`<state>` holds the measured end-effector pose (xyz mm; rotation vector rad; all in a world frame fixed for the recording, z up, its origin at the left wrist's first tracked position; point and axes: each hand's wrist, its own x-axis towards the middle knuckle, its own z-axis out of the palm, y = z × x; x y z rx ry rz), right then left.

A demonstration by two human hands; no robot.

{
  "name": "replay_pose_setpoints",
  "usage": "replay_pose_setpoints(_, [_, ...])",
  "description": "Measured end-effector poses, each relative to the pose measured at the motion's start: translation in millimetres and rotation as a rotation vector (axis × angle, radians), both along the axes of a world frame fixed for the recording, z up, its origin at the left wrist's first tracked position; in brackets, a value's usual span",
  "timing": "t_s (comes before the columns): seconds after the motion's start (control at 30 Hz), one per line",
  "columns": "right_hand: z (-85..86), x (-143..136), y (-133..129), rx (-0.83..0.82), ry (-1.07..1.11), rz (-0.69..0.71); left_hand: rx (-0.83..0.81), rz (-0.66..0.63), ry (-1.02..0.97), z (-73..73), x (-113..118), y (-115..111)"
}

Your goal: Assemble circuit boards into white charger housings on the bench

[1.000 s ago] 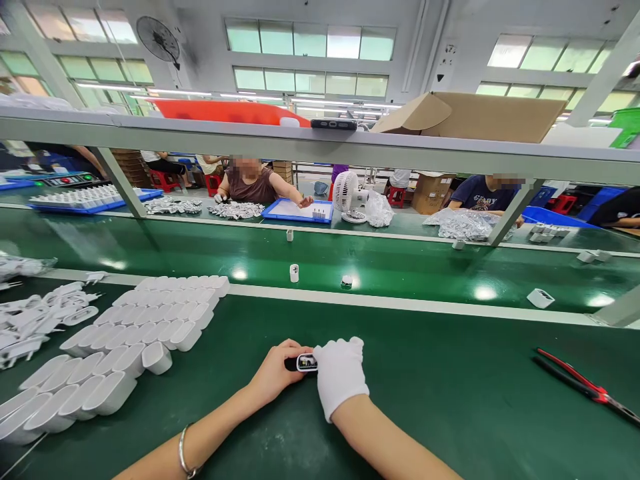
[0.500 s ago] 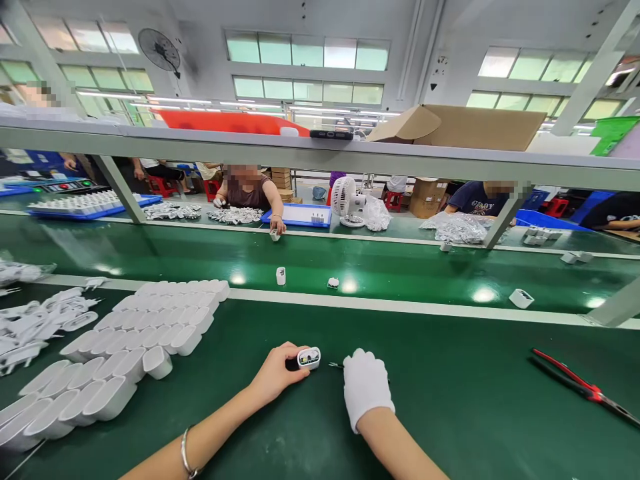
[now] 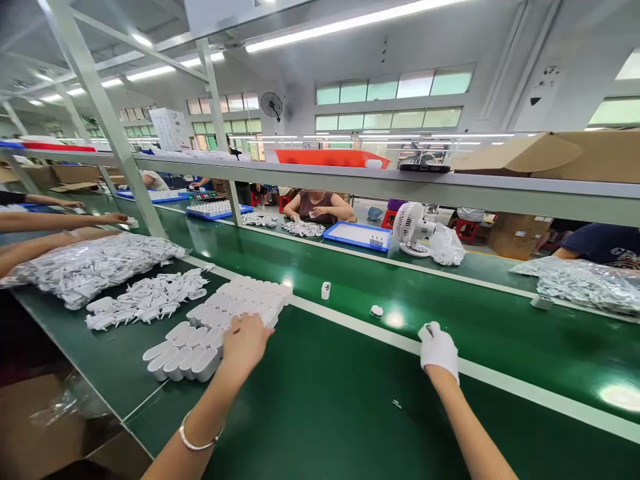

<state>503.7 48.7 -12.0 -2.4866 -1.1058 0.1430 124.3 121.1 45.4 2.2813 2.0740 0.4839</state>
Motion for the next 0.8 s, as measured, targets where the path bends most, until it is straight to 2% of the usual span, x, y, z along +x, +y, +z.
replay_pose_setpoints(0.07, [3.5,21.1,3.4,-0.027,-0.055,-0.095,0.027,0.084,0.050,-6.4,-22.2,-1.0])
replay_pose_setpoints(0.13, [3.7,23.2,6.7,-0.026,-0.120,-0.122,0.045,0.102,0.082,-20.2,-39.5,-5.0])
replay_pose_setpoints(0.23, [1.9,-3.9,25.0,0.035,-0.241,-0.055,0.064,0.114,0.089,-44.0,-56.2,-9.0])
replay_pose_setpoints(0.3, [0.7,-32.1,47.9,0.068,-0.276,0.064,0.071,0.098,0.060,-55.0,-60.1,-9.6])
replay_pose_setpoints(0.4, [-0.5,-70.7,86.7,0.040,-0.232,0.213,0.029,-0.064,-0.025,-60.4,-52.4,-14.4])
replay_pose_setpoints(0.47, [0.9,-87.8,106.4,-0.004,-0.186,0.280,-0.036,-0.262,-0.098,-59.3,-39.0,-23.9])
replay_pose_setpoints(0.53, [5.5,-98.0,114.8,-0.036,-0.140,0.338,-0.105,-0.465,-0.159,-57.8,-23.2,-37.1])
replay_pose_setpoints(0.6, [12.5,-104.7,108.3,-0.037,-0.099,0.407,-0.164,-0.608,-0.189,-58.1,-10.3,-49.7])
replay_pose_setpoints(0.67, [19.1,-110.7,84.5,-0.006,-0.064,0.504,-0.213,-0.679,-0.200,-60.2,-3.8,-58.1])
replay_pose_setpoints(0.73, [21.6,-116.8,44.3,0.043,-0.031,0.621,-0.243,-0.703,-0.224,-63.4,-3.5,-61.7])
replay_pose_setpoints(0.8, [17.2,-122.4,-6.5,0.078,0.012,0.739,-0.236,-0.677,-0.288,-66.6,-5.8,-62.3])
